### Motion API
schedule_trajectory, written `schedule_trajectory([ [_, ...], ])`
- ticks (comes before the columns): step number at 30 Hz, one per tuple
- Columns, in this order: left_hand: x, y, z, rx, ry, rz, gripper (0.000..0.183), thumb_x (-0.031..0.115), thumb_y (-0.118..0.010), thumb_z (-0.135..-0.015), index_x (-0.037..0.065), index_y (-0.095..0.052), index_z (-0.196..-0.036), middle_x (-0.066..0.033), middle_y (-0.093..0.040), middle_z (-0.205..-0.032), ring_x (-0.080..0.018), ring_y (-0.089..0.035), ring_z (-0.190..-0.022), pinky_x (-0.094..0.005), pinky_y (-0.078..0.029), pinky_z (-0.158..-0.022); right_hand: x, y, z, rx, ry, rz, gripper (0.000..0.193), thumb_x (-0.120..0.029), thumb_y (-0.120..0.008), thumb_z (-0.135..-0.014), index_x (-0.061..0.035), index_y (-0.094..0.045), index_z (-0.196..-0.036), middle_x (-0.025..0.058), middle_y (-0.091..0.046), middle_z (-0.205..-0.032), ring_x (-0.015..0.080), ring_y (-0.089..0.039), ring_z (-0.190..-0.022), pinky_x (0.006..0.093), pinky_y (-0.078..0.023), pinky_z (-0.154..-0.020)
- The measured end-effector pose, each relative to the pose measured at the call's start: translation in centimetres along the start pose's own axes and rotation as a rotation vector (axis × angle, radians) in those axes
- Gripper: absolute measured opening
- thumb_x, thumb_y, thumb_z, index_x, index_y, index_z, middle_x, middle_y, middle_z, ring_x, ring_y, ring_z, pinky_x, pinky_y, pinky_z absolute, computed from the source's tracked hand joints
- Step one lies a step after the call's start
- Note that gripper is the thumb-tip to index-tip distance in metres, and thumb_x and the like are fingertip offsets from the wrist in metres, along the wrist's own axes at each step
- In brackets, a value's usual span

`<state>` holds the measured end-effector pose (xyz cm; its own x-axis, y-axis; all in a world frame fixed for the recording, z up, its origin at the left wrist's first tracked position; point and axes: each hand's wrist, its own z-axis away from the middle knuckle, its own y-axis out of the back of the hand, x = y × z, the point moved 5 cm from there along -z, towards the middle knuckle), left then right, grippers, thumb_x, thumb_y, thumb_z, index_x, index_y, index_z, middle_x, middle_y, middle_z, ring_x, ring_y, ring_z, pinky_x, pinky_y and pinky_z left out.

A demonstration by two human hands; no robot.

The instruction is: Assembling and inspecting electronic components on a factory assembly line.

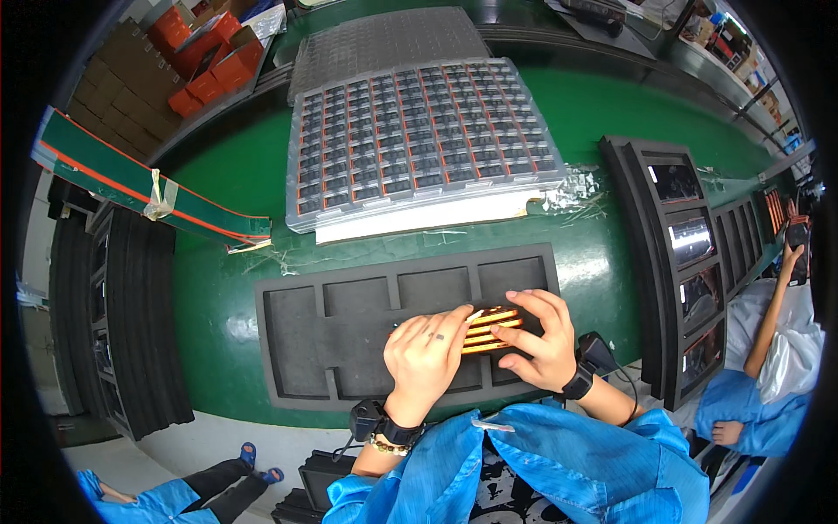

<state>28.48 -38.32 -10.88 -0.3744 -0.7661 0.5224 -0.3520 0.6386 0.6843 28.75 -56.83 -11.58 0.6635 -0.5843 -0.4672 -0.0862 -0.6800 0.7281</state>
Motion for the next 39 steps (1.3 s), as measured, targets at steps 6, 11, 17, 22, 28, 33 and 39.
schedule_trajectory([
  [6,0.2,0.2,0.2,-0.008,-0.038,0.017,0.022,0.004,-0.077,-0.08,0.009,-0.076,-0.101,-0.0072,-0.075,-0.088,-0.0241,-0.071,-0.074,-0.0351,-0.054,-0.071,0.9,-0.4,-3.9,0.05,0.003,-0.202,0.033,-0.013,-0.081,-0.079,-0.0134,-0.076,-0.112,0.0043,-0.069,-0.123,0.0285,-0.061,-0.113,0.0401,-0.051,-0.094],
  [11,0.0,0.2,0.5,0.001,-0.05,0.001,0.026,0.005,-0.076,-0.081,0.01,-0.076,-0.107,-0.0053,-0.074,-0.089,-0.0221,-0.069,-0.073,-0.0341,-0.054,-0.069,0.4,-0.7,-4.7,-0.005,0.085,-0.3,0.019,-0.003,-0.078,-0.08,-0.007,-0.074,-0.098,0.0031,-0.075,-0.107,0.0246,-0.068,-0.104,0.0375,-0.053,-0.092],
  [17,0.1,0.2,0.2,-0.019,-0.029,0.006,0.029,0.003,-0.076,-0.08,0.012,-0.077,-0.108,-0.0051,-0.075,-0.087,-0.0215,-0.07,-0.072,-0.0333,-0.053,-0.069,1.8,0.2,-2.1,0.165,-0.208,-0.558,0.014,0.005,-0.071,-0.088,-0.0008,-0.069,-0.101,0.0137,-0.076,-0.098,0.0258,-0.074,-0.09,0.0352,-0.058,-0.081],
  [22,0.0,0.0,0.0,-0.011,-0.034,0.006,0.03,0.003,-0.077,-0.079,0.012,-0.078,-0.108,-0.005,-0.075,-0.086,-0.0211,-0.069,-0.07,-0.0328,-0.053,-0.067,2.4,1.1,0.1,0.302,-0.39,-0.475,0.02,0.008,-0.072,-0.087,-0.0005,-0.069,-0.105,0.0139,-0.075,-0.096,0.0253,-0.074,-0.083,0.0341,-0.058,-0.076],
  [28,0.1,0.0,0.1,-0.008,-0.026,0.002,0.028,0.003,-0.077,-0.08,0.012,-0.078,-0.107,-0.0054,-0.075,-0.086,-0.0212,-0.069,-0.069,-0.0325,-0.053,-0.066,1.0,0.4,0.4,0.195,-0.004,-0.275,0.033,0.008,-0.078,-0.074,-0.0051,-0.072,-0.104,0.0079,-0.076,-0.098,0.0258,-0.072,-0.083,0.0361,-0.056,-0.072],
  [33,0.1,0.0,0.3,-0.003,-0.034,0.015,0.028,0.004,-0.077,-0.081,0.011,-0.078,-0.107,-0.0054,-0.075,-0.085,-0.0211,-0.069,-0.07,-0.0325,-0.053,-0.066,0.4,0.2,0.7,0.171,0.091,-0.227,0.031,0.0,-0.083,-0.072,-0.009,-0.074,-0.1,0.0039,-0.077,-0.099,0.023,-0.071,-0.084,0.0344,-0.053,-0.072],
  [39,0.1,0.0,0.3,-0.02,-0.022,0.002,0.027,0.004,-0.076,-0.081,0.012,-0.078,-0.108,-0.0054,-0.075,-0.085,-0.0211,-0.07,-0.07,-0.0329,-0.053,-0.066,0.3,0.0,1.1,0.202,0.087,-0.214,0.028,0.0,-0.081,-0.073,-0.0103,-0.074,-0.098,0.0032,-0.076,-0.097,0.021,-0.07,-0.082,0.0338,-0.052,-0.072],
])
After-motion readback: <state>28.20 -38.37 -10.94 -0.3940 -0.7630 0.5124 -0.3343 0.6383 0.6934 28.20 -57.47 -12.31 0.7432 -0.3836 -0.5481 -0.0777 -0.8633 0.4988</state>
